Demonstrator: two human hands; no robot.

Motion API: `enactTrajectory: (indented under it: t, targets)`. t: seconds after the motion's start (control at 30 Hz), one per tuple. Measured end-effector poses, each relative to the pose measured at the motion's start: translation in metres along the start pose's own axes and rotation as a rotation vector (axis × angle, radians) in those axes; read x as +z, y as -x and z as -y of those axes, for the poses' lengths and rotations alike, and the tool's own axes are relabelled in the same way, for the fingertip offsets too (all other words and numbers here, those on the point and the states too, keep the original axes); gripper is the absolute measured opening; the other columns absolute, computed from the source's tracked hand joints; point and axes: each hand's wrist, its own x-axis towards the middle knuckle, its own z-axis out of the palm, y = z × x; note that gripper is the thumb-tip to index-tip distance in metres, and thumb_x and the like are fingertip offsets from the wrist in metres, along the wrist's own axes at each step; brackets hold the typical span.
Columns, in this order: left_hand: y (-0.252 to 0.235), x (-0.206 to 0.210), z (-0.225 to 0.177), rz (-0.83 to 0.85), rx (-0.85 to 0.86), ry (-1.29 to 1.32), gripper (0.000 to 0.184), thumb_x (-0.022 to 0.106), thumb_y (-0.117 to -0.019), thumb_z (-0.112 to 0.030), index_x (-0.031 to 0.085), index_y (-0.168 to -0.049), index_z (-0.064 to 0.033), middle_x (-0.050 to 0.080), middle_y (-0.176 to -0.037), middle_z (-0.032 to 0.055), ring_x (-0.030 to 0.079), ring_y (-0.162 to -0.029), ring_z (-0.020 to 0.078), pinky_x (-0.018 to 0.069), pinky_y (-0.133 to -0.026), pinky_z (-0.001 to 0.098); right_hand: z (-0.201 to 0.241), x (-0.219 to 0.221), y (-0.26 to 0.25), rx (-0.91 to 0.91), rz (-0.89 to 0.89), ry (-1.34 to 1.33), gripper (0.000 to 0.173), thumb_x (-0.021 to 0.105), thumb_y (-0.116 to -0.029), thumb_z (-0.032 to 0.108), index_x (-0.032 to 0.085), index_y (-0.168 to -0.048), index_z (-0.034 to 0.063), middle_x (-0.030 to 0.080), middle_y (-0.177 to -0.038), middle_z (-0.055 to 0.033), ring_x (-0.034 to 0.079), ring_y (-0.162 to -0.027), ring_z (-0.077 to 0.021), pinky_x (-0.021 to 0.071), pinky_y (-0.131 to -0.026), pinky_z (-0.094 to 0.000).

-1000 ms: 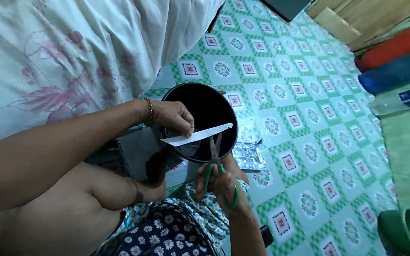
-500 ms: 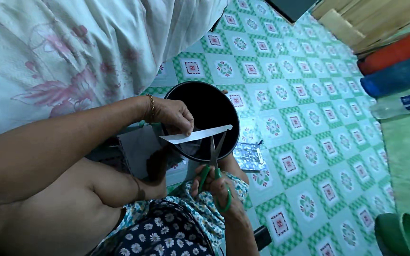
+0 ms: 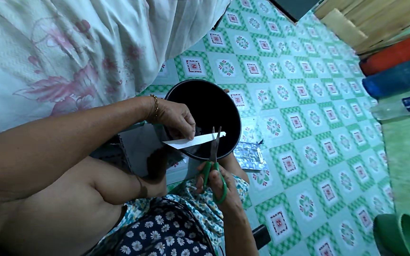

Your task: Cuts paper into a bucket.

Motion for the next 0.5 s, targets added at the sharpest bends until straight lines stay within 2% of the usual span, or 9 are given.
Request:
enactTrajectory:
  t: [0.17,0.23,0.3,0.33,0.43,0.5]
  targets:
    - [-0.001,0.006,-0.005,0.029,-0.059,0.034,0.033,0.05,-0.1088,-0.021,0.071,-0.099,0.0022,0.066,-0.075,0.0022,0.06,-0.063,0.0043,0.0487,-0.063,0.0187,0.001,0.002,-0.002,0.015,-0.072,0.013,0.044,0.061,-0.0983,0.05,0.062,-0.106,0.0066,0.067,-0.072,0.011,0.066,-0.064,-0.0031,0.058,-0.063,-0.0215]
    - [-0.003,0.013,-0.005,0.004,-0.039,0.027,0.028,0.054,-0.1071,-0.019,0.07,-0.103,0.003,0.064,-0.075,0.0028,0.058,-0.062,0.0039,0.0473,-0.061,0.0185,0.002,0.003,-0.003,0.012,-0.081,0.013,0.042,0.061,-0.0989,0.048,0.062,-0.106,0.0061,0.067,-0.072,0.0107,0.066,-0.064,-0.003,0.0575,-0.063,-0.0211]
    - [-0.007,0.018,-0.004,-0.018,-0.029,-0.014,0.025,0.06,-0.1038,-0.018,0.069,-0.112,0.0033,0.066,-0.084,0.0064,0.056,-0.069,0.0061,0.0473,-0.067,0.0226,0.002,0.003,-0.004,0.012,-0.086,0.017,0.041,0.06,-0.0996,0.046,0.062,-0.106,0.0056,0.067,-0.071,0.0102,0.066,-0.064,-0.0032,0.0574,-0.063,-0.0207]
    - [-0.009,0.02,-0.004,-0.03,-0.018,-0.039,0.024,0.063,-0.1023,-0.017,0.069,-0.113,0.0034,0.066,-0.087,0.0076,0.055,-0.071,0.0069,0.0466,-0.069,0.0246,0.003,0.003,-0.004,0.013,-0.092,0.022,0.039,0.06,-0.1,0.045,0.062,-0.105,0.0058,0.067,-0.071,0.0101,0.066,-0.063,-0.0032,0.0575,-0.062,-0.0205]
    - [-0.01,0.023,-0.003,-0.074,-0.004,-0.059,0.016,0.067,-0.0992,-0.013,0.07,-0.095,0.0026,0.064,-0.078,0.0038,0.054,-0.067,0.0043,0.045,-0.065,0.0226,0.003,0.004,-0.004,0.02,-0.113,0.03,0.035,0.061,-0.1002,0.04,0.063,-0.103,0.0053,0.066,-0.069,0.0102,0.065,-0.061,-0.0027,0.057,-0.06,-0.0197]
    - [-0.009,0.021,-0.004,-0.075,0.001,-0.048,0.019,0.064,-0.1012,-0.013,0.07,-0.093,0.0018,0.063,-0.076,0.0018,0.052,-0.064,0.0019,0.0431,-0.062,0.0199,0.003,0.004,-0.004,0.022,-0.122,0.027,0.032,0.061,-0.1009,0.037,0.063,-0.103,0.0048,0.066,-0.069,0.0098,0.065,-0.061,-0.0025,0.0567,-0.06,-0.0193]
